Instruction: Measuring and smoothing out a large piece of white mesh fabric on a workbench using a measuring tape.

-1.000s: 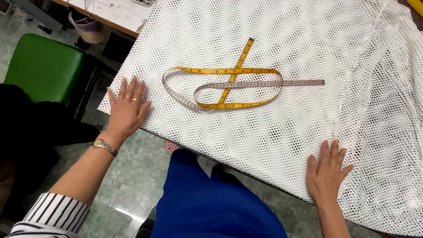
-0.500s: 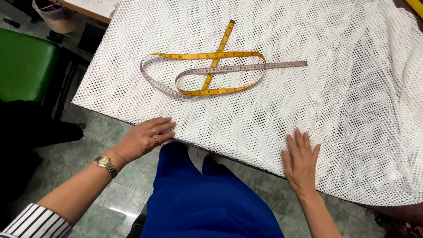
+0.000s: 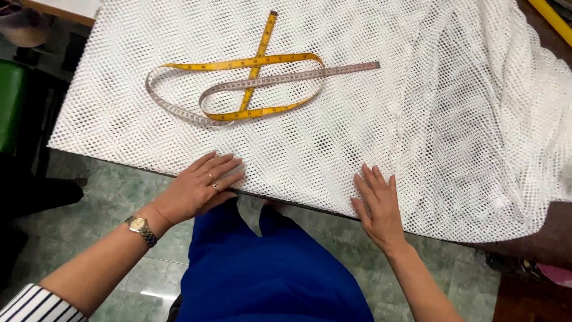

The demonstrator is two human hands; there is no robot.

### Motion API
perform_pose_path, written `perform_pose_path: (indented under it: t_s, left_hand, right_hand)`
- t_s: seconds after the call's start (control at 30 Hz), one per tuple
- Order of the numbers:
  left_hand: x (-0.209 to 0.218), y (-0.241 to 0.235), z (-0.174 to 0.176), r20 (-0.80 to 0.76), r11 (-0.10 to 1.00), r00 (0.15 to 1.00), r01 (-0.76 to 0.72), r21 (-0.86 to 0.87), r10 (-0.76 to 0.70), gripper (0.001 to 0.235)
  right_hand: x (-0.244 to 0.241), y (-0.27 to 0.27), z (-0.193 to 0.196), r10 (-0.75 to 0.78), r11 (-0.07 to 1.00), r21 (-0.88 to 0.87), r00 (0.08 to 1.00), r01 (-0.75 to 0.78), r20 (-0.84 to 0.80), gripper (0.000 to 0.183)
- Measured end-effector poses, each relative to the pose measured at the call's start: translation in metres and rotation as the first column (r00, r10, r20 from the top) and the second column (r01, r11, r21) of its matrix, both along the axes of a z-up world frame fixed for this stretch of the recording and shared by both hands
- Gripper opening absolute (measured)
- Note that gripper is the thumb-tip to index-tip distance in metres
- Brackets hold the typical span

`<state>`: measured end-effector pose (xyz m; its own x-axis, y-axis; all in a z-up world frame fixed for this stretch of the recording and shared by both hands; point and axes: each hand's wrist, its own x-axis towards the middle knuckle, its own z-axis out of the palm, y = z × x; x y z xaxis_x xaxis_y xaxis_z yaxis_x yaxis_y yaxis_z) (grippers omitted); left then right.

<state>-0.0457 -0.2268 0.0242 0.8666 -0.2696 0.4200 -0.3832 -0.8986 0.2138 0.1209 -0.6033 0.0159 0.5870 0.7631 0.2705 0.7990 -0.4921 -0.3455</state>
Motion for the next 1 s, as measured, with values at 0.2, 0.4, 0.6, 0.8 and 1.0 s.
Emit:
perform_pose_path:
  t_s: [0.2, 0.4, 0.6, 0.8, 1.0]
  left_hand:
    - [0.024, -0.034, -0.001, -0.080, 0.989, 0.994, 0.089, 0.118, -0.080, 0.063]
    - [0.031, -0.042, 0.000, -0.142, 0.982, 0.988, 0.086, 0.170, -0.062, 0.070]
    - [0.051, -0.059, -0.001, -0.277, 0.958, 0.961, 0.085, 0.275, -0.006, 0.111]
    - [0.058, -0.069, -0.016, -0.302, 0.946, 0.953, 0.104, 0.308, -0.007, 0.105]
    - [0.057, -0.070, -0.017, -0.320, 0.951, 0.947, 0.106, 0.292, -0.008, 0.094]
  right_hand:
    - [0.002, -0.039, 0.004, 0.038, 0.997, -0.072, 0.999, -0.038, 0.004, 0.055]
    - [0.007, -0.066, 0.010, -0.054, 0.995, -0.087, 0.997, 0.050, -0.051, 0.052]
    - [0.010, -0.043, 0.016, 0.002, 0.980, -0.199, 0.994, -0.024, -0.107, 0.086]
    - [0.022, -0.045, -0.003, 0.072, 0.917, -0.389, 0.996, -0.086, -0.049, 0.105]
    - [0.021, -0.049, -0.010, 0.083, 0.899, -0.434, 0.996, -0.067, 0.018, 0.111]
